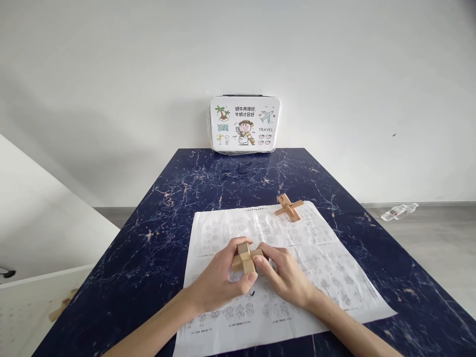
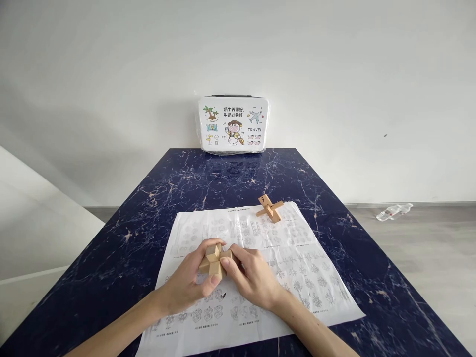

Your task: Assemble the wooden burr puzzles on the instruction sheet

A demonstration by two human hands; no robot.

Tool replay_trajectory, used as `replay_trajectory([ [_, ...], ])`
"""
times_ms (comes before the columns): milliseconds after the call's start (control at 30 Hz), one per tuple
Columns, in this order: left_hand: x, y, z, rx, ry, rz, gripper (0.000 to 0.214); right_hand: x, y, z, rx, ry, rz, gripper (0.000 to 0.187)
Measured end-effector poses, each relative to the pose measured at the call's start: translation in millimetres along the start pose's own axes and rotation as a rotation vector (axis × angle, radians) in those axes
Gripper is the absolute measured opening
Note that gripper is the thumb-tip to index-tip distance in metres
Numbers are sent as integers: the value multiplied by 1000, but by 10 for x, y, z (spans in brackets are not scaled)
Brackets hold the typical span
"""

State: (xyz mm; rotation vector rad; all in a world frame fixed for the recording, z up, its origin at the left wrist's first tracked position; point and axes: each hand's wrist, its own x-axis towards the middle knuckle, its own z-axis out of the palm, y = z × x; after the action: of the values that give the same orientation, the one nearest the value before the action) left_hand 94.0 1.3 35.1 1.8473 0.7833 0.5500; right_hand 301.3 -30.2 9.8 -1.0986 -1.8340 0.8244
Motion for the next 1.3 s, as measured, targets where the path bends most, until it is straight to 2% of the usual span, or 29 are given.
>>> replay_trajectory([
  [200,-8,70,84,-129,43,-8,57,-12,42,50,-78,42,-3,38],
  [367,-7,51,96,-110,47,53,45,-26,41,27,-28,-37,13,38],
  [633,-22,2,2,-41,3,-22,52,-25,2,-33,-56,-101,3,31],
  [1067,13,36,-17,-43,-2,-12,42,-21,-1,-26,-118,-39,-57,26],
  [1300,25,63,11,-171,-25,-4,39,-10,12,-25,-97,-10,-21,32],
])
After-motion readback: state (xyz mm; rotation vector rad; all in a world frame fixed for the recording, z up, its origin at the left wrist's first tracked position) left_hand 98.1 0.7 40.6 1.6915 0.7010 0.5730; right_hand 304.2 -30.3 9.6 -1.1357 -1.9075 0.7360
